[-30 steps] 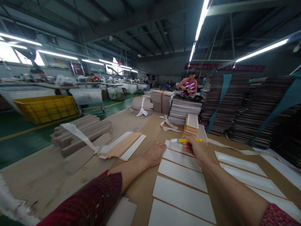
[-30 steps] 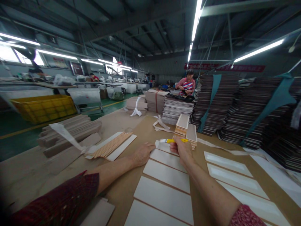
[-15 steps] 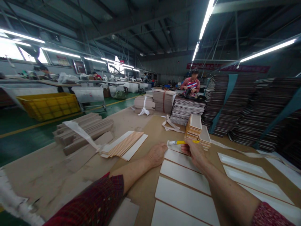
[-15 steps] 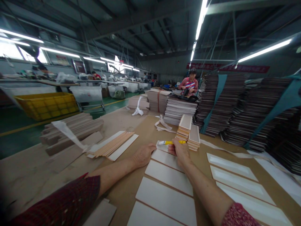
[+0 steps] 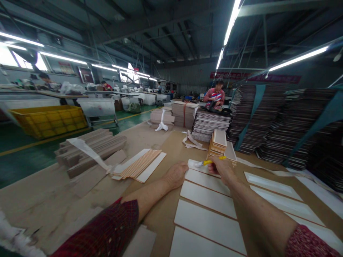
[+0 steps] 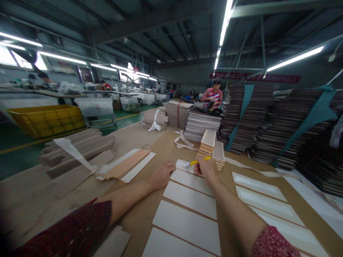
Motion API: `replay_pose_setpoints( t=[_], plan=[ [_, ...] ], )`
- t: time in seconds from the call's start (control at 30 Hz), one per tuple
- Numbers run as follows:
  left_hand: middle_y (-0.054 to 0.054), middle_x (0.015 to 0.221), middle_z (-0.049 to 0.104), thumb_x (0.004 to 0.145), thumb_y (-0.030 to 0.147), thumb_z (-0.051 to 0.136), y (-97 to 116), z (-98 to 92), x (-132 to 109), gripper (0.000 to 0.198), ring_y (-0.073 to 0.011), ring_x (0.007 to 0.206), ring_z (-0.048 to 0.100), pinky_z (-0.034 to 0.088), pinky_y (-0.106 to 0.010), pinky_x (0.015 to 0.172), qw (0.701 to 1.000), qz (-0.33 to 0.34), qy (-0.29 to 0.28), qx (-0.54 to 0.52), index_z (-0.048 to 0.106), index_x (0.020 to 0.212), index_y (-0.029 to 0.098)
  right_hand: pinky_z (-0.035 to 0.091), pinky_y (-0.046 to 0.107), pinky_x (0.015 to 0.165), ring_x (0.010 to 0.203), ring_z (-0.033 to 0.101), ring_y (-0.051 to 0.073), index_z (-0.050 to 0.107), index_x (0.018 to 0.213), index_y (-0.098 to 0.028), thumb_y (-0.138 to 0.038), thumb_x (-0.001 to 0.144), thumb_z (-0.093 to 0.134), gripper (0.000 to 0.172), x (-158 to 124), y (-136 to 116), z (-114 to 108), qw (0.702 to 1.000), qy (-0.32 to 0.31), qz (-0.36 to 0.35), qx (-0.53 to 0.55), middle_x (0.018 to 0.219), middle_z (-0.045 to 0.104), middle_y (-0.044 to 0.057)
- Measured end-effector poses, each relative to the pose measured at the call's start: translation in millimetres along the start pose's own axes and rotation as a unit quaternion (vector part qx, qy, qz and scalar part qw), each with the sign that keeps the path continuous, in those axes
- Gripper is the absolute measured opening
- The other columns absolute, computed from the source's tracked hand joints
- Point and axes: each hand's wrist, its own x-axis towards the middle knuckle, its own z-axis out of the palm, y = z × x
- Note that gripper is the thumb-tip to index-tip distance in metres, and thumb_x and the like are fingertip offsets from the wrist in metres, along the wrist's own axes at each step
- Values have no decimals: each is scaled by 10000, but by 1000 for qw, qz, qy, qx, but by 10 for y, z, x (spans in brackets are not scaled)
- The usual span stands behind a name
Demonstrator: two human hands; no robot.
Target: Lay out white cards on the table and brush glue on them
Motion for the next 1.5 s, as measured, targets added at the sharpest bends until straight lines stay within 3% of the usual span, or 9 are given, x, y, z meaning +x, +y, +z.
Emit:
replay_pose_setpoints(
  t=[0.47,0.67,1.17,1.3,1.5],
  plan=[
    [-72,1112,671,956,272,619,29,-51,-8,160,-221,1051,640,533,-448,933,1000,-8,10,11,661,1029,136,549,253,587,657,615,119,632,1041,-149,-345,1002,617,200,71,27,-598,999,40,-8,-30,897,646,14],
    [-72,1109,673,957,268,617,39,-59,-3,153,-217,1046,643,533,-445,935,1000,-10,12,11,662,1022,137,559,269,609,697,629,132,627,1071,-141,-339,995,628,212,118,62,-788,997,56,-10,-52,933,645,23],
    [-68,1085,676,959,281,614,37,-59,-2,161,-213,1026,646,535,-440,926,1000,-12,15,11,662,1017,138,529,229,545,610,596,105,630,1005,-135,-320,997,628,185,2,19,-1037,996,76,-26,-41,846,632,-3],
    [-69,1093,675,957,275,617,32,-56,1,157,-214,1030,646,537,-441,926,1000,-10,18,11,663,1019,138,520,218,525,595,586,99,623,1037,-138,-312,1001,622,177,-81,-78,-965,995,86,-51,-23,851,628,-4],
    [-72,1112,673,960,264,611,36,-66,-9,155,-217,1048,642,530,-446,939,1000,-8,20,10,661,1035,138,539,231,547,622,605,108,624,1055,-136,-316,999,627,189,-117,-111,-484,998,37,-47,-9,871,635,4]
  ],
)
